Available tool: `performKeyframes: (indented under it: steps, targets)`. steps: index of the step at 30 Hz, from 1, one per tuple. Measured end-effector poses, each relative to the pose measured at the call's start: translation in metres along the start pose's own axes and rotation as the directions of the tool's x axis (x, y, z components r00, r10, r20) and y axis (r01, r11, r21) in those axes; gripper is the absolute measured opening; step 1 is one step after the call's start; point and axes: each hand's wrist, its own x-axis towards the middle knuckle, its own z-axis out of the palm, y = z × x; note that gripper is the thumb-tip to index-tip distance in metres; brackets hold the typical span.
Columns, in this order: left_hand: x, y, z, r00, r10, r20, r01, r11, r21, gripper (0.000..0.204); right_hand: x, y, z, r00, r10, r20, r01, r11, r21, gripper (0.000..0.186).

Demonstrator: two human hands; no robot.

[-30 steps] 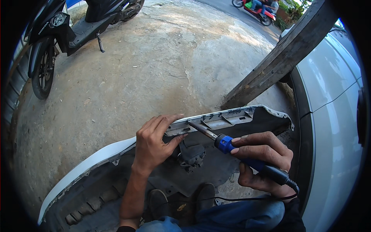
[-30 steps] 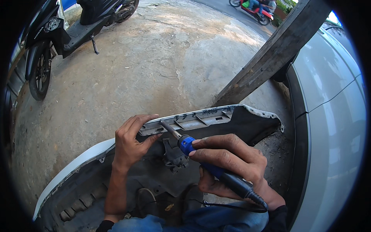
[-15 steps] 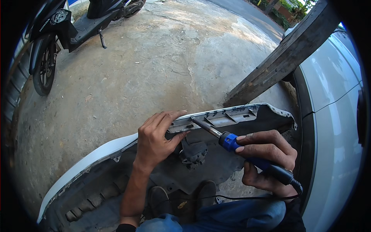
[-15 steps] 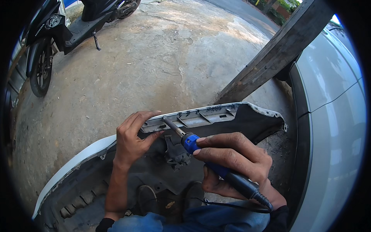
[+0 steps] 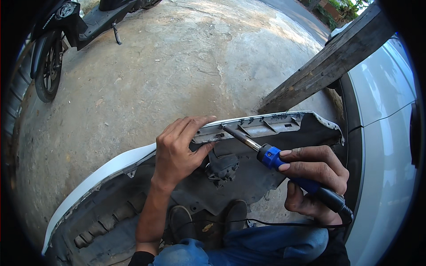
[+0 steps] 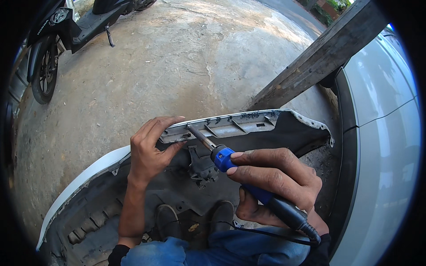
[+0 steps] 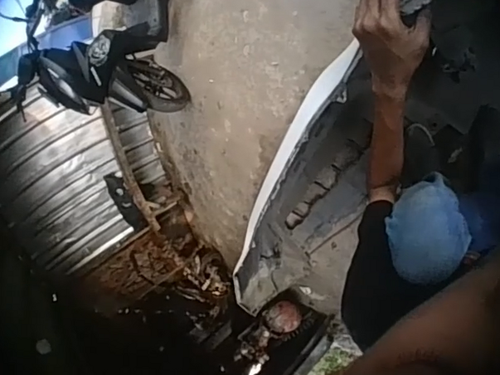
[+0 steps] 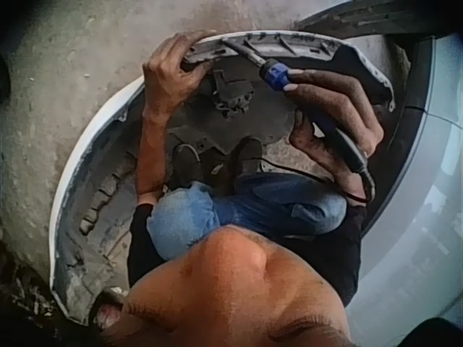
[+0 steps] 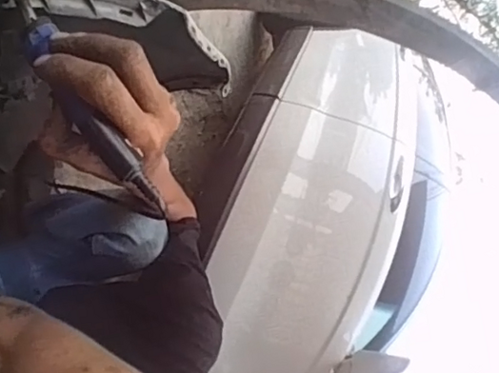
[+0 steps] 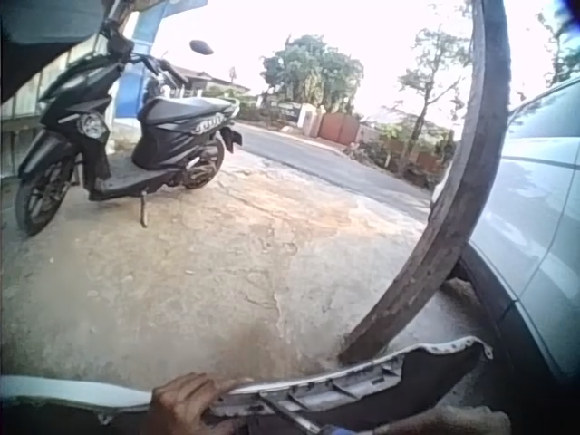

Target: Repairing a white car bumper by using a soldering iron to melt and bond plastic edges.

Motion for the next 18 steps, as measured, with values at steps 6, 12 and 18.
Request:
performKeyframes:
  steps: [6, 12, 18]
  targets:
    - [0.0004, 0.0035, -0.0013, 0.999, -0.033, 0.029, 0.033, 0.999, -0.011, 0.049, -0.0048, 0.0018, -0.0018, 0.997, 0.014, 0.069, -0.011, 0.999, -0.044, 0.023]
    - [0.0002, 0.0029, -0.0039, 0.999, -0.017, 0.032, 0.017, 1.000, -0.002, 0.049, -0.0049, 0.0041, -0.0032, 0.996, -0.010, 0.086, 0.012, 1.000, -0.024, 0.025]
    - [0.0002, 0.0009, -0.0019, 1.000, 0.011, 0.001, -0.011, 1.000, -0.010, 0.046, -0.0048, 0.0033, -0.0020, 0.998, -0.017, 0.065, 0.020, 0.999, -0.036, 0.025]
